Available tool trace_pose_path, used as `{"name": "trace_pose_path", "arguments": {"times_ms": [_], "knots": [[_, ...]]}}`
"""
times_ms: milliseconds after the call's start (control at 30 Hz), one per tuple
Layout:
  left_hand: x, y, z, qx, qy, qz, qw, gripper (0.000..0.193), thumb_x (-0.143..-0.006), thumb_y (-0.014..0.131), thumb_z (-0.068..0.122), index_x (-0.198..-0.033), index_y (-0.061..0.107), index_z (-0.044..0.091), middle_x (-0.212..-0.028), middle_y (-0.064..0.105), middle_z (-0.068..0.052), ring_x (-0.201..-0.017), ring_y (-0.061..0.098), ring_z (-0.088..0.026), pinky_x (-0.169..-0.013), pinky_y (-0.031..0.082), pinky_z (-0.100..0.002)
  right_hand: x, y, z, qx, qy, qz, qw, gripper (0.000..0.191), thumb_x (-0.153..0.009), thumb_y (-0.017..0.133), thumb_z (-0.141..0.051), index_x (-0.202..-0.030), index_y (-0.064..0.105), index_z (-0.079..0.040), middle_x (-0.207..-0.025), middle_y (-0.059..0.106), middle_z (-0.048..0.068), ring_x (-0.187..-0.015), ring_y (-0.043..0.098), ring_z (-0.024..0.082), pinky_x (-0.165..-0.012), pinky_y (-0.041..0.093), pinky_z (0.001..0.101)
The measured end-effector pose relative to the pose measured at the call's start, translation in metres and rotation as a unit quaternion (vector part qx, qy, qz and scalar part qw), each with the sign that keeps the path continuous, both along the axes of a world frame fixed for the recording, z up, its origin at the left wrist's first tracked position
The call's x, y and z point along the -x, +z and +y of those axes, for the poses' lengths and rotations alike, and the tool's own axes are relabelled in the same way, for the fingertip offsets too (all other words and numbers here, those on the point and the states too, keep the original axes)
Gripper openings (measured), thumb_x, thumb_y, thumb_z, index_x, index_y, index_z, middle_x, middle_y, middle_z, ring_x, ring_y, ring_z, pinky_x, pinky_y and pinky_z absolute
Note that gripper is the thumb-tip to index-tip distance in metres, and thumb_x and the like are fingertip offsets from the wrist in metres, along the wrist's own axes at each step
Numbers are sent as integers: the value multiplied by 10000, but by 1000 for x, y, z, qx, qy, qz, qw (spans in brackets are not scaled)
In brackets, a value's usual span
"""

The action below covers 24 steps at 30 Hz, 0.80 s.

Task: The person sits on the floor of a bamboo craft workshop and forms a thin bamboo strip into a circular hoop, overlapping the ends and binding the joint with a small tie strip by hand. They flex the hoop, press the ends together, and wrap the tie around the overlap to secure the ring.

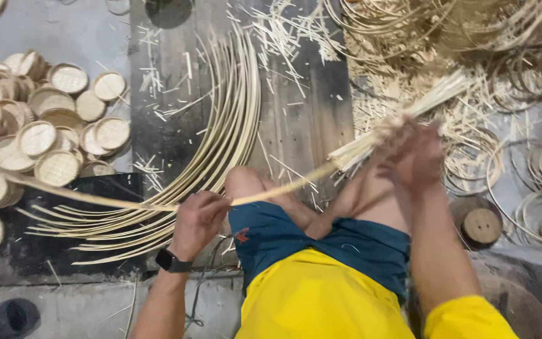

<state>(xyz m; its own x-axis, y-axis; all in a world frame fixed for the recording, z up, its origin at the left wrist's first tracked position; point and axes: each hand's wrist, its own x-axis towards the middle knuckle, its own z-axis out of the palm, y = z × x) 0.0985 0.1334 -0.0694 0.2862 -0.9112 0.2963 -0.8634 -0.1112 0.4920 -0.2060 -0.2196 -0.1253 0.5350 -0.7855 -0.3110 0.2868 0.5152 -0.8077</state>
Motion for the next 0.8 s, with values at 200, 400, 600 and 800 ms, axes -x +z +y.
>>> {"name": "trace_pose_path", "arguments": {"times_ms": [200,400,600,800], "knots": [[30,-29,1,-112,-35,-52,992,353,-761,790,41,-1104,738,106,-933,680,-64,-898,656,-271,-786,517,-412,54,13,-73,82,-226,-137,961,631,-1070,465,-565,-1555,469,-162,-1080,631,94,-870,628,231,-718,497,366],[56,-45,-1,-4,30,-28,999,383,-758,839,215,-1099,726,81,-1080,676,-102,-1011,633,-321,-862,494,-454,102,-7,-75,214,-328,-92,916,450,-1206,535,-362,-1574,477,-110,-878,529,22,-654,477,91,-540,358,248],[16,-55,56,3,514,-351,782,705,-1133,738,393,-1547,427,-85,-1604,386,-331,-1459,305,-548,-1201,229,-658,137,-6,-74,261,-350,-54,898,433,-1254,545,-345,-1606,450,-111,-894,510,31,-633,400,91,-569,334,254],[-57,-47,99,251,640,-120,717,718,-1115,715,396,-1587,317,30,-1502,467,-227,-1348,580,-375,-1109,492,-479,134,-7,-74,335,-309,-6,890,304,-1220,555,-362,-1283,582,-66,-876,548,53,-675,473,136,-585,365,285]]}}
